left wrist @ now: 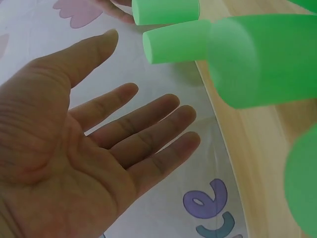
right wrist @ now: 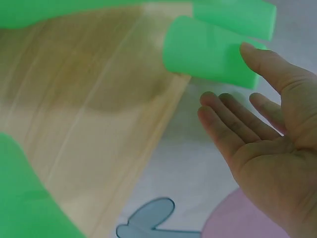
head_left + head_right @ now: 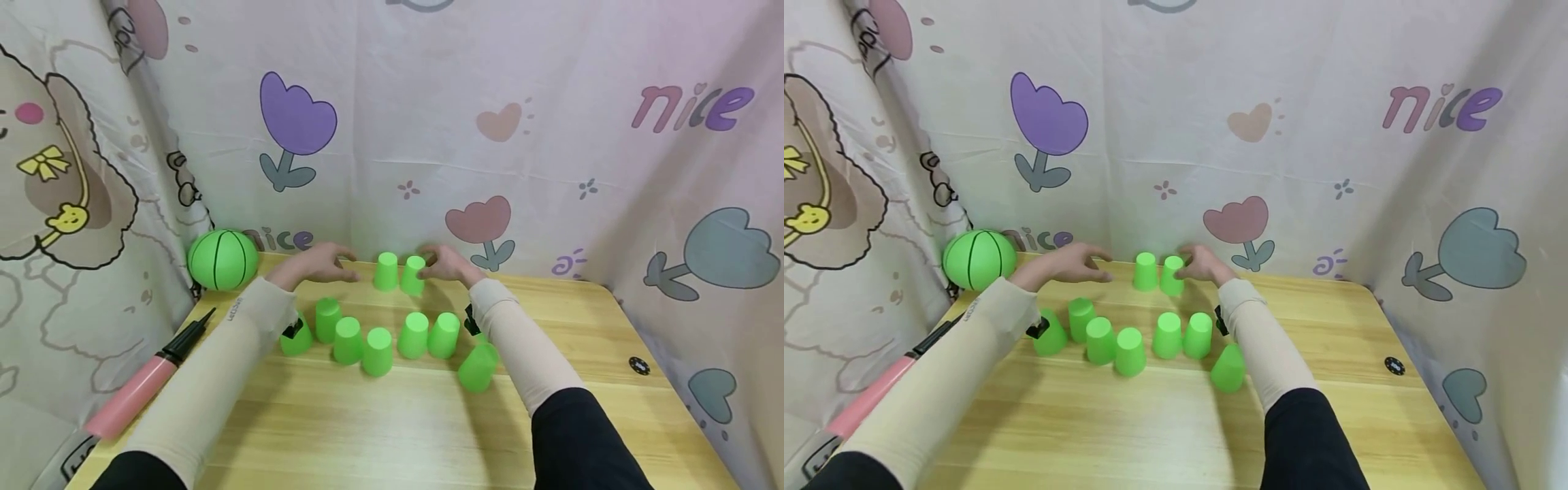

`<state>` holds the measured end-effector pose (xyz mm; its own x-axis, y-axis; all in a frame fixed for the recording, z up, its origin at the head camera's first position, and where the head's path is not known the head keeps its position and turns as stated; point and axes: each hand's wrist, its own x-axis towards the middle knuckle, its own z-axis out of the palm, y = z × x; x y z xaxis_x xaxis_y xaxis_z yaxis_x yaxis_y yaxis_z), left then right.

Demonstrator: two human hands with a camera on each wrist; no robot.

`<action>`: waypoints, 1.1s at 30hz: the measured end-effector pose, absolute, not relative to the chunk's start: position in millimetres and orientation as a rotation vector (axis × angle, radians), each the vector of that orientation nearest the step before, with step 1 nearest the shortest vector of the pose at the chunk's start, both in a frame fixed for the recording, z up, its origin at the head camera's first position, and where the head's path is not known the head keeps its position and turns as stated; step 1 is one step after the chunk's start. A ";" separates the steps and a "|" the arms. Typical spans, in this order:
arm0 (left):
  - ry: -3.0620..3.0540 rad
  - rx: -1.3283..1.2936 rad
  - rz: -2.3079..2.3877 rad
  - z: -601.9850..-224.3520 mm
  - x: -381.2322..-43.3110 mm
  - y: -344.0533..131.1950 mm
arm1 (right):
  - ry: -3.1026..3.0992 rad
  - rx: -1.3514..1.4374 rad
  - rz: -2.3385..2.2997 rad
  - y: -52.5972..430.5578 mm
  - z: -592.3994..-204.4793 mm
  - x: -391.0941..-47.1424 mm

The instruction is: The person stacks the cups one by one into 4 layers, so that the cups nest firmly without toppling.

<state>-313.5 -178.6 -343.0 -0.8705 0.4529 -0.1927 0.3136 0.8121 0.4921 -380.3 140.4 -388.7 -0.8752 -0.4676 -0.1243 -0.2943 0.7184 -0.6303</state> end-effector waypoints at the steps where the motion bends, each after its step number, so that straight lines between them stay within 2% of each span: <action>1: 2.702 0.594 0.665 -343.4 -311.1 -181.2 | 2.650 -0.591 -0.907 143.9 -386.1 -378.2; 9: 2.721 0.632 0.706 -342.0 -289.3 -201.6 | 2.735 -0.634 -0.933 187.3 -364.9 -353.2; 15: 2.731 0.705 0.681 -346.4 -268.8 -215.3 | 2.804 -0.631 -0.982 223.0 -363.5 -329.5; 25: 2.818 0.635 0.957 -372.5 -222.2 -261.5 | 2.808 -0.592 -1.161 264.1 -377.9 -289.8; 33: 2.782 0.576 1.142 -403.6 -206.7 -283.8 | 2.820 -0.514 -1.224 282.5 -405.5 -265.2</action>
